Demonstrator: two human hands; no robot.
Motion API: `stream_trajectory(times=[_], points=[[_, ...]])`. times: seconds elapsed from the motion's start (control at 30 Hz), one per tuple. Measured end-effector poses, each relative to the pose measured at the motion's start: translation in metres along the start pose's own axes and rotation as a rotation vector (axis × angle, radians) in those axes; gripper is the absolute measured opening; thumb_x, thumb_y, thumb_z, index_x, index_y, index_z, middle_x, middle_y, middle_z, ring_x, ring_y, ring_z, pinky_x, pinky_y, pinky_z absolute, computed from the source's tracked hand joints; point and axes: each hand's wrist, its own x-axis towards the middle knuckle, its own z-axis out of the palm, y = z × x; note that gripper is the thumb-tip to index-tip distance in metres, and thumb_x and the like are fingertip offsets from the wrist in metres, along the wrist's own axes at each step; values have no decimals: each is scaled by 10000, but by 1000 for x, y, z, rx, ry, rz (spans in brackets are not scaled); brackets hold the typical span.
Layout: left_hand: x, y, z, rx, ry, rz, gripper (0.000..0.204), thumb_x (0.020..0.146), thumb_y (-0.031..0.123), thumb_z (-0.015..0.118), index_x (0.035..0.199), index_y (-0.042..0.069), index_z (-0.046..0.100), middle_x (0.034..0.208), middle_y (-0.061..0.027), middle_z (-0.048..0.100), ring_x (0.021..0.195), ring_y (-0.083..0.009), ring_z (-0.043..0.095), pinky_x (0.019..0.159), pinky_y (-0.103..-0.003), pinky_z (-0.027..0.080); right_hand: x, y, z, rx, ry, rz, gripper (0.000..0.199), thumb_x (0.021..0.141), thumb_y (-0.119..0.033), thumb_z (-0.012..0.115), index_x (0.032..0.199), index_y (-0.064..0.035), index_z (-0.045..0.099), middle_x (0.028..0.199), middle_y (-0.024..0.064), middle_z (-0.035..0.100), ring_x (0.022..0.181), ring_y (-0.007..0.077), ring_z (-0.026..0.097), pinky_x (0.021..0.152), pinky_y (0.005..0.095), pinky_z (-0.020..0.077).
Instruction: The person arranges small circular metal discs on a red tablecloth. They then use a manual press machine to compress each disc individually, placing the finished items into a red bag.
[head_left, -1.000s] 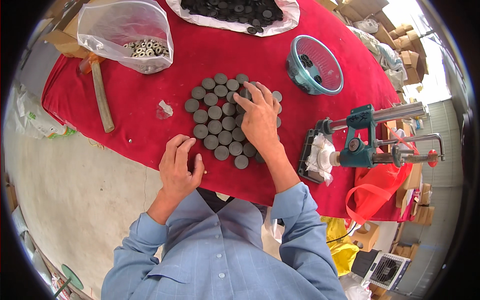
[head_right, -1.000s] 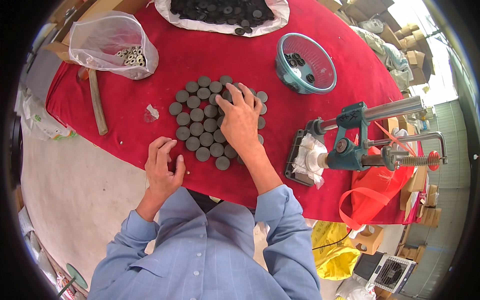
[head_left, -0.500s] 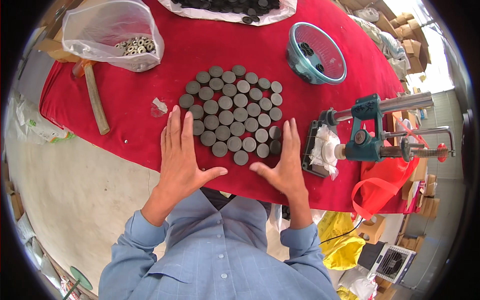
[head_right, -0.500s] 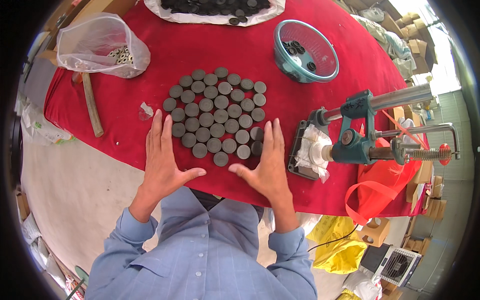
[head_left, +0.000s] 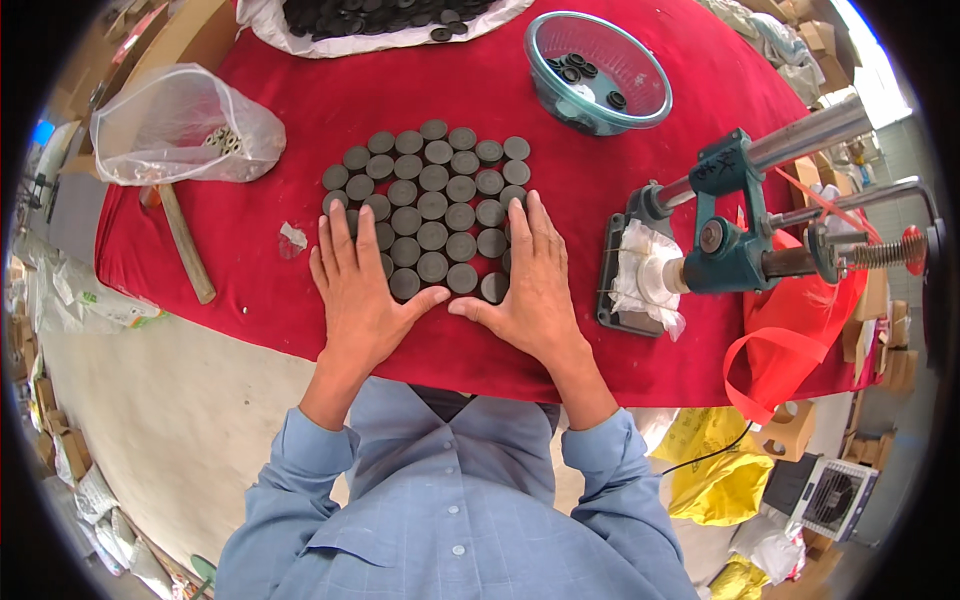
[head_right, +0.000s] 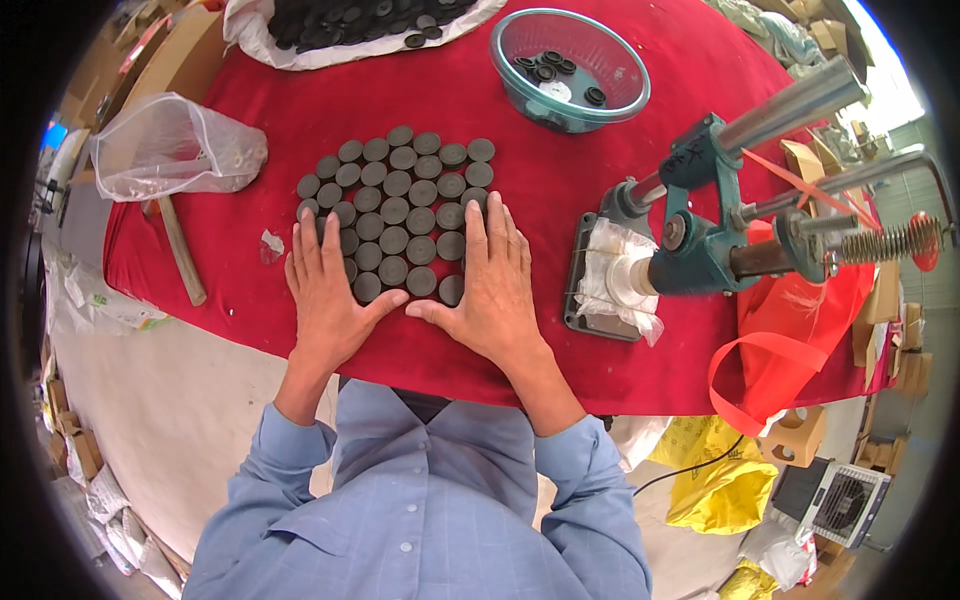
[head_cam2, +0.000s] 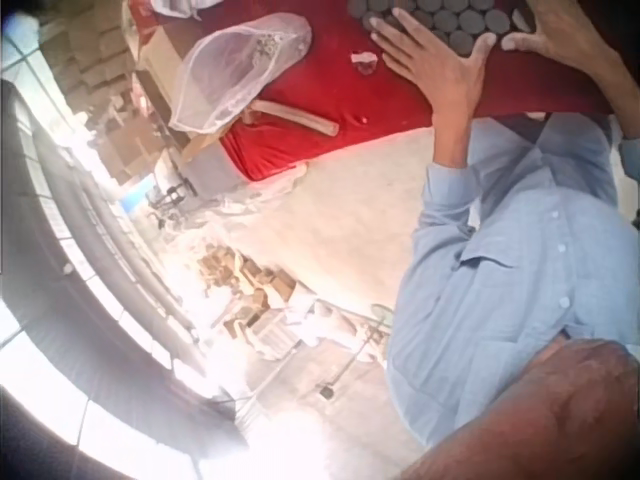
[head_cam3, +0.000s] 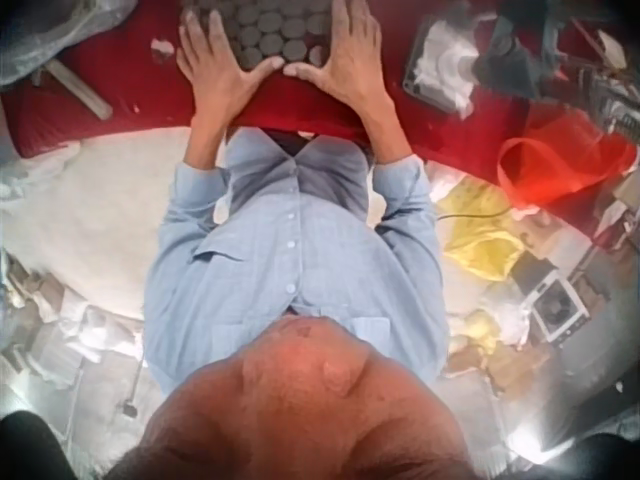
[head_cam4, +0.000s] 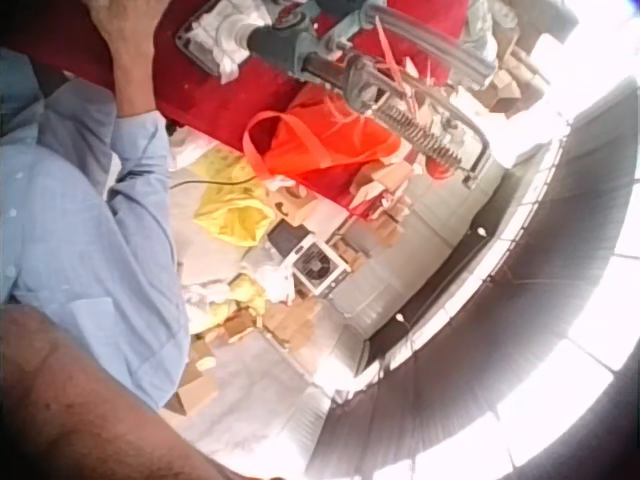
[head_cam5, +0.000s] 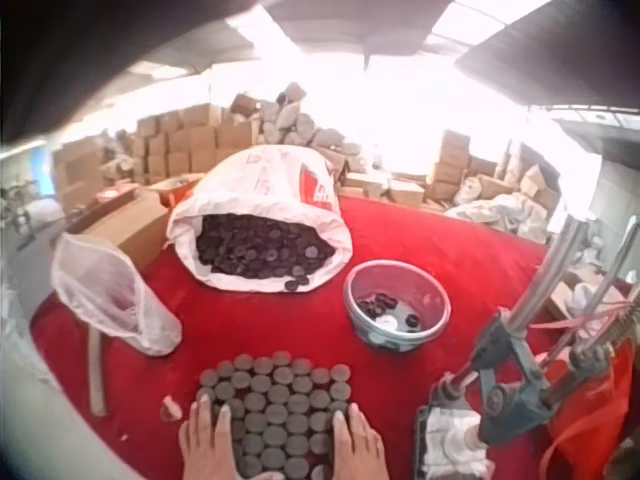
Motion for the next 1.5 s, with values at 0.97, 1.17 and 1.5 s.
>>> stream_trajectory(times=[0.97, 1.17, 1.5], points=[[103, 53, 19, 68, -63, 488, 603, 1047, 420, 626, 1516, 47, 561, 1576, -138, 515, 1493, -329, 438, 1224, -625, 268, -23, 46, -11, 235, 262, 10, 533, 919, -101, 750, 1384, 75, 558, 1431, 266, 571, 1294, 439, 573, 1104, 506, 472], [102, 51, 26, 131, 32, 552, 566, 1034, 429, 634, 1462, 59, 620, 1512, -105, 570, 1455, -309, 469, 1199, -630, 292, -23, 44, -11, 222, 246, 10, 530, 915, -103, 753, 1378, 72, 564, 1427, 259, 577, 1294, 432, 573, 1099, 504, 471], [102, 53, 25, 122, 23, 523, 584, 1009, 387, 661, 1498, 77, 587, 1545, -95, 548, 1485, -307, 447, 1206, -627, 286, -21, 44, -12, 235, 260, -8, 514, 923, -109, 745, 1368, 77, 567, 1423, 257, 578, 1287, 429, 575, 1099, 499, 471]])
